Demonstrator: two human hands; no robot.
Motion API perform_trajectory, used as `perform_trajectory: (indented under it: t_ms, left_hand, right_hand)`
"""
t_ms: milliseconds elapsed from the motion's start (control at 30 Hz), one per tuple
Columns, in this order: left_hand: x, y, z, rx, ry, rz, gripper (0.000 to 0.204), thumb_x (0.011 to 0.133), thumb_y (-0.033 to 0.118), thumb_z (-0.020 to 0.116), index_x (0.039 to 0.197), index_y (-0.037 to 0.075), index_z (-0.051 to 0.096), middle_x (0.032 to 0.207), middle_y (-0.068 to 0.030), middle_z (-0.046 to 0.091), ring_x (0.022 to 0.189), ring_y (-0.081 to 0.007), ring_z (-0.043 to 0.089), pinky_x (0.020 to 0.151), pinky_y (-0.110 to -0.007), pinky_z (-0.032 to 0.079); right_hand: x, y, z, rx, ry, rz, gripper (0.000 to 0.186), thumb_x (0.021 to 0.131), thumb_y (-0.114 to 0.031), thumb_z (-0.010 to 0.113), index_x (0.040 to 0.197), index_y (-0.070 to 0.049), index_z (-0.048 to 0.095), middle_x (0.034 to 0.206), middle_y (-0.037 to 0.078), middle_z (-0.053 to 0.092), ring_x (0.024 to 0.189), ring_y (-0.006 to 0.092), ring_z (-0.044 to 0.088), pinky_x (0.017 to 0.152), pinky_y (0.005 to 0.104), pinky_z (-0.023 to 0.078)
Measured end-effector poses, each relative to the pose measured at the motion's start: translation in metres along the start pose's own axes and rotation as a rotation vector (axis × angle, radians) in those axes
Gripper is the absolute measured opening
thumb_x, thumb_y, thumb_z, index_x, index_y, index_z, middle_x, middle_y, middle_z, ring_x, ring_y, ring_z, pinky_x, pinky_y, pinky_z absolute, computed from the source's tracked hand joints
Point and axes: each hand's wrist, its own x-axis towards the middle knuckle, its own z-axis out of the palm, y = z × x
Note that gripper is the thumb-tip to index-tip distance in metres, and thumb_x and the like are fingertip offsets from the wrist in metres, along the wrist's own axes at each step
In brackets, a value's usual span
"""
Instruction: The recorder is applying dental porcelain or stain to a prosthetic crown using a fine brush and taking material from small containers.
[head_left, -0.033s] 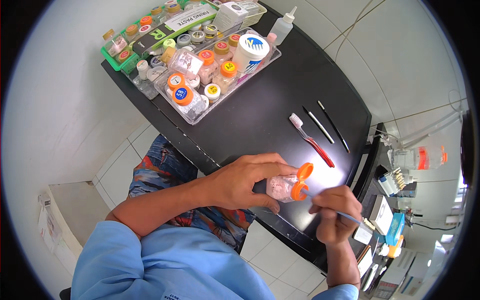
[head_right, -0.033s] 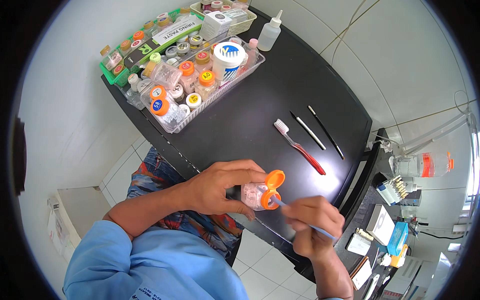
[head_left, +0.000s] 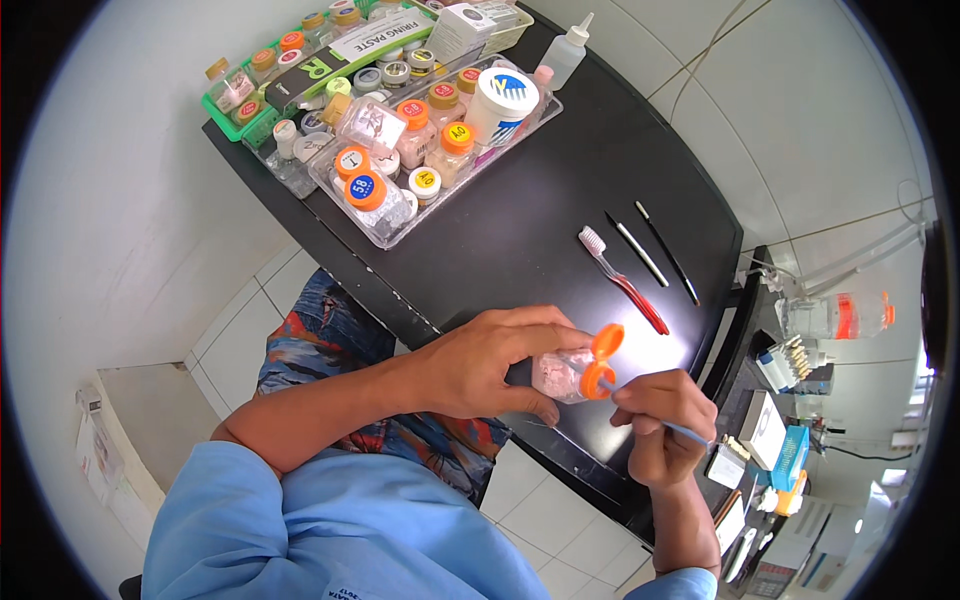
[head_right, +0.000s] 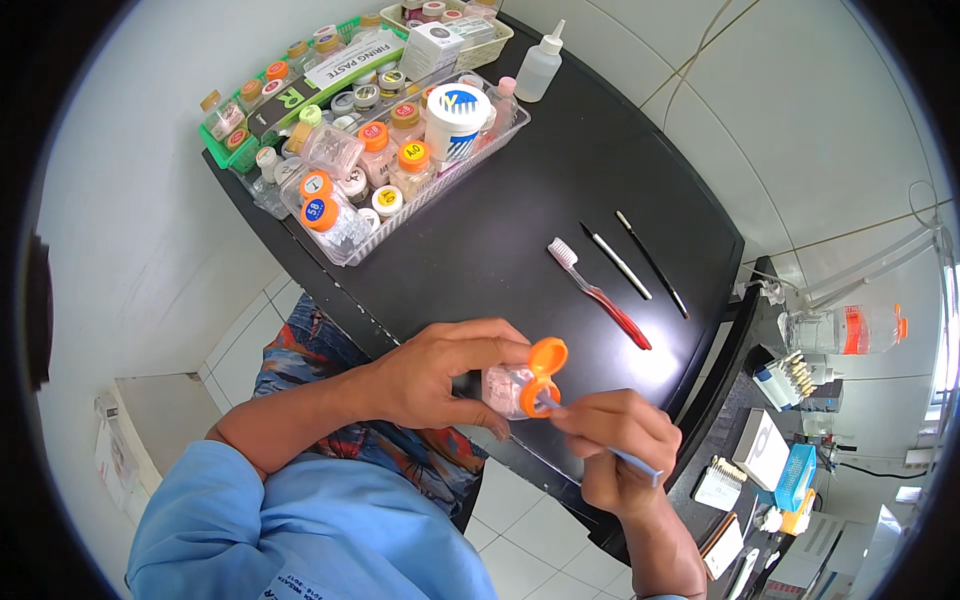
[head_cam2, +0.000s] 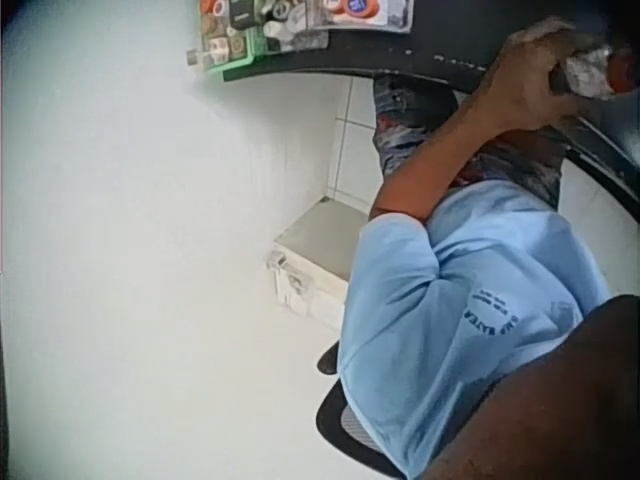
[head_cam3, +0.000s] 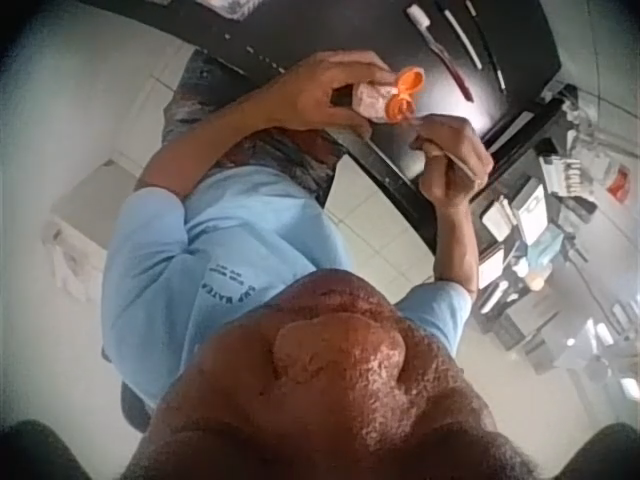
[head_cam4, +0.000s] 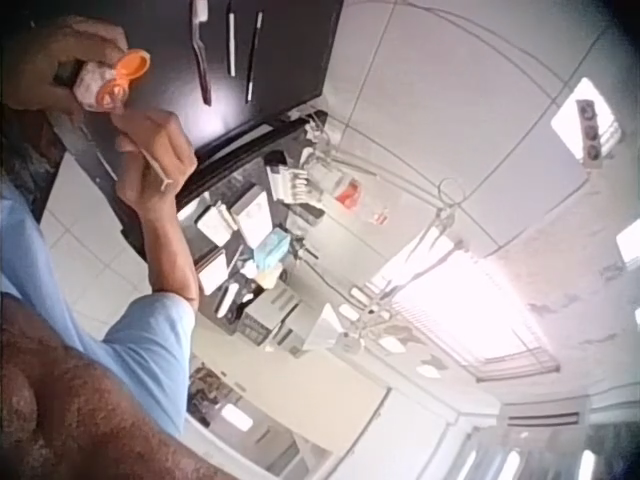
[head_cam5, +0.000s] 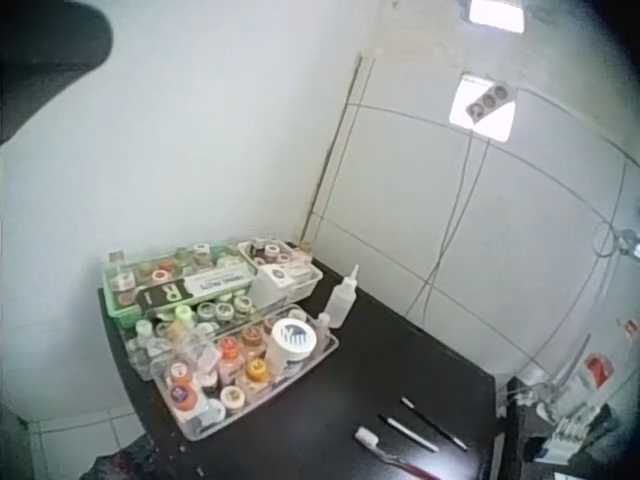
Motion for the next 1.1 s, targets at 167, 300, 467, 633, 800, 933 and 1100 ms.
perform_trajectory:
  t_ms: [167, 300, 467, 633, 800, 933, 1100]
  left_hand:
    - [-0.001, -0.001, 0.002, -0.013, -0.009, 0.023, 0.070, 0.077, 0.021, 0.097, 0.138, 0.002, 0.068, 0.130, -0.0161, 0.069, 0.114, -0.0329, 0.070, 0.098, -0.041, 0.056]
    - [-0.001, 0.001, 0.000, -0.022, -0.004, 0.011, 0.071, 0.077, 0.020, 0.097, 0.139, 0.002, 0.067, 0.129, -0.0154, 0.068, 0.114, -0.0325, 0.070, 0.098, -0.041, 0.057]
    - [-0.001, 0.000, 0.001, -0.012, -0.010, 0.001, 0.071, 0.076, 0.020, 0.097, 0.138, 0.002, 0.067, 0.129, -0.0146, 0.068, 0.114, -0.0316, 0.070, 0.098, -0.041, 0.056]
    - [0.000, 0.001, 0.002, -0.006, -0.037, -0.009, 0.072, 0.075, 0.022, 0.098, 0.136, 0.002, 0.067, 0.127, -0.0140, 0.068, 0.114, -0.0317, 0.069, 0.097, -0.040, 0.056]
    - [0.002, 0.008, -0.003, 0.029, -0.034, -0.083, 0.071, 0.077, 0.024, 0.099, 0.131, 0.003, 0.058, 0.121, -0.0132, 0.070, 0.110, -0.0318, 0.072, 0.095, -0.041, 0.057]
    - [-0.002, 0.003, 0.001, 0.008, -0.105, -0.200, 0.072, 0.078, 0.026, 0.100, 0.124, 0.006, 0.047, 0.113, -0.0130, 0.073, 0.101, -0.0352, 0.076, 0.089, -0.043, 0.060]
    - [0.001, 0.007, 0.002, -0.006, -0.191, -0.242, 0.071, 0.079, 0.025, 0.098, 0.123, 0.004, 0.047, 0.114, -0.0144, 0.073, 0.102, -0.0370, 0.076, 0.090, -0.043, 0.060]
  right_hand:
    - [-0.006, -0.006, -0.004, 0.193, 0.108, 0.119, 0.008, 0.090, 0.003, 0.070, 0.087, -0.001, 0.077, 0.090, 0.010, 0.078, 0.066, 0.0157, 0.073, 0.061, 0.0279, 0.057]
    - [0.003, 0.002, -0.002, 0.168, -0.086, -0.011, 0.018, 0.105, -0.007, 0.064, 0.094, 0.000, 0.076, 0.085, 0.013, 0.073, 0.058, 0.0130, 0.068, 0.054, 0.0255, 0.054]
    - [-0.001, 0.003, -0.002, 0.207, 0.057, 0.061, 0.017, 0.105, -0.010, 0.066, 0.094, 0.000, 0.075, 0.085, 0.013, 0.073, 0.057, 0.0136, 0.068, 0.053, 0.0266, 0.052]
    - [-0.006, 0.007, -0.008, 0.209, 0.007, 0.011, 0.023, 0.108, -0.016, 0.064, 0.094, 0.000, 0.074, 0.083, 0.012, 0.072, 0.056, 0.0140, 0.067, 0.053, 0.0272, 0.052]
    - [-0.009, 0.006, 0.001, 0.154, 0.175, -0.047, 0.019, 0.104, -0.011, 0.067, 0.093, -0.001, 0.077, 0.084, 0.012, 0.075, 0.062, 0.0165, 0.070, 0.057, 0.0298, 0.056]
    - [0.005, -0.001, 0.000, 0.040, -0.134, -0.064, 0.019, 0.105, -0.012, 0.068, 0.091, -0.001, 0.077, 0.086, 0.009, 0.078, 0.066, 0.0183, 0.071, 0.058, 0.0310, 0.057]
    - [-0.006, -0.001, -0.003, 0.133, 0.043, -0.009, 0.006, 0.092, -0.002, 0.074, 0.095, -0.001, 0.079, 0.084, 0.011, 0.077, 0.064, 0.0178, 0.071, 0.057, 0.0298, 0.055]
